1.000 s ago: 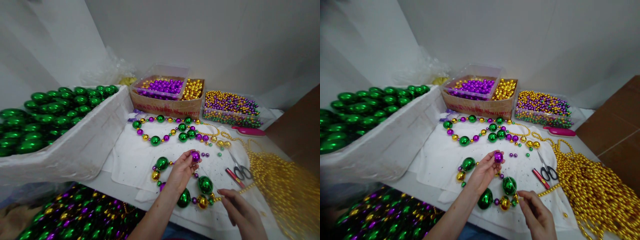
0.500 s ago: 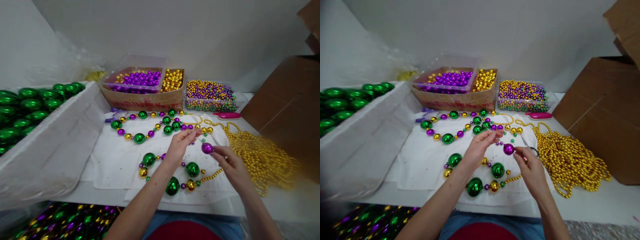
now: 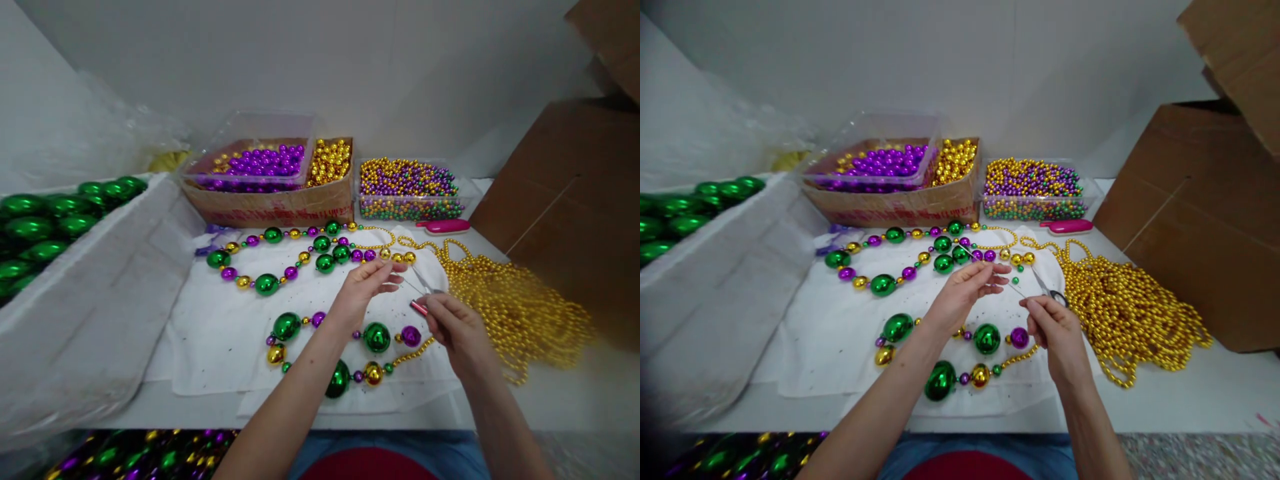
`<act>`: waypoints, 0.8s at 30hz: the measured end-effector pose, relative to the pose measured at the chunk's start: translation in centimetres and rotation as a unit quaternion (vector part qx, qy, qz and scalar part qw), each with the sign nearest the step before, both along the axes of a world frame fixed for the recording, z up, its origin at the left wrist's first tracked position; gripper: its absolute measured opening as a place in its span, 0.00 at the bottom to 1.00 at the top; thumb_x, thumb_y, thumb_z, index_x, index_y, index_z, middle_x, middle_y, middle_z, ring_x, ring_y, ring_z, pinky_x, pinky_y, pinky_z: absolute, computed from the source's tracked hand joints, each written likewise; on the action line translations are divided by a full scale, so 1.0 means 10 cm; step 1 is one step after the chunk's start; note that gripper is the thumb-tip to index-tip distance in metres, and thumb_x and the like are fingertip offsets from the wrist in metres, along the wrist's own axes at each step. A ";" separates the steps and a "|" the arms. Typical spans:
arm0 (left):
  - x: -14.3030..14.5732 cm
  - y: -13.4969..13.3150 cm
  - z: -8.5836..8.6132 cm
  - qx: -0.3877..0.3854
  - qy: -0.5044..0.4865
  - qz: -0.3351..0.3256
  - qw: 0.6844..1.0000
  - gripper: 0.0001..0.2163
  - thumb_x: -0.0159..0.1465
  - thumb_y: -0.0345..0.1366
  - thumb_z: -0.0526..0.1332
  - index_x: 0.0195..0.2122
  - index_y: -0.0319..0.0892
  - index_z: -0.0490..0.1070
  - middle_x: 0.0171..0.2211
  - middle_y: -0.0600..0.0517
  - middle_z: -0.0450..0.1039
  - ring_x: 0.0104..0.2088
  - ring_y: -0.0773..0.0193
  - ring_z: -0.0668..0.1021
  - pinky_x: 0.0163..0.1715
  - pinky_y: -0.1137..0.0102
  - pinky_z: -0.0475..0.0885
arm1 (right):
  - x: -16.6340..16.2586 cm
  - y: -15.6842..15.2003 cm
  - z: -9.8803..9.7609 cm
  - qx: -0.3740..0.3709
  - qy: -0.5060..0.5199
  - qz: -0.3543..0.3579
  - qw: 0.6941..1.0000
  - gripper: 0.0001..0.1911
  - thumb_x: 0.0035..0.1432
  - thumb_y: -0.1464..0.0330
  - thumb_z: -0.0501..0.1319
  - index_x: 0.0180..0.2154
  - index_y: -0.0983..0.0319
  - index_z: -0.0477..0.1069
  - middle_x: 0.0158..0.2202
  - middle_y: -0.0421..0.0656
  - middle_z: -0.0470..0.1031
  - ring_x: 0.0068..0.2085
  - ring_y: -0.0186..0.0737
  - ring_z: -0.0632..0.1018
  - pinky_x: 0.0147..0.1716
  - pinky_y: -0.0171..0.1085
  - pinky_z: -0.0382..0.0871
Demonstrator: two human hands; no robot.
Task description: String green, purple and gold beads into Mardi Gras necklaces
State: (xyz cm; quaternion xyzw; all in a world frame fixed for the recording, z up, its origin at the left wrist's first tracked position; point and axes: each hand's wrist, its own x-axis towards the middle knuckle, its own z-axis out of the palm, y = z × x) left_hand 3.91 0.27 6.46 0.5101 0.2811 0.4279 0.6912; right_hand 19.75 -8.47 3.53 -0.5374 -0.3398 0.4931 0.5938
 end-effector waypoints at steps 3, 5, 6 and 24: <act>-0.09 0.20 -0.31 0.020 0.147 0.035 0.988 0.11 0.62 0.36 0.57 0.43 0.41 0.74 0.43 0.45 0.75 0.37 0.62 0.77 0.38 0.67 0.71 | 0.05 -0.05 -0.15 -0.003 0.054 -0.047 0.997 0.15 0.52 0.59 0.66 0.35 0.64 0.74 0.15 0.33 0.61 0.16 0.26 0.55 0.15 0.29 0.42; -0.12 0.34 -0.49 0.060 0.260 0.072 0.961 0.09 0.61 0.32 0.57 0.39 0.40 0.75 0.39 0.46 0.76 0.35 0.62 0.77 0.37 0.68 0.70 | 0.09 -0.09 -0.24 -0.014 0.072 -0.054 0.996 0.16 0.51 0.58 0.66 0.37 0.64 0.73 0.16 0.35 0.65 0.16 0.26 0.57 0.14 0.29 0.44; -0.12 0.40 -0.56 0.077 0.299 0.080 0.948 0.08 0.60 0.30 0.57 0.37 0.39 0.75 0.36 0.47 0.77 0.34 0.62 0.76 0.37 0.67 0.70 | 0.11 -0.11 -0.28 -0.018 0.079 -0.053 0.995 0.17 0.51 0.58 0.66 0.37 0.64 0.73 0.16 0.35 0.66 0.16 0.27 0.58 0.14 0.29 0.45; 0.70 0.61 -0.96 0.137 0.386 0.032 0.911 0.10 0.54 0.19 0.58 0.30 0.40 0.74 0.40 0.45 0.72 0.49 0.53 0.70 0.53 0.58 0.60 | 0.12 -0.28 -0.33 -0.035 0.096 -0.027 0.994 0.16 0.56 0.59 0.63 0.41 0.65 0.71 0.18 0.38 0.71 0.15 0.24 0.59 0.15 0.27 0.44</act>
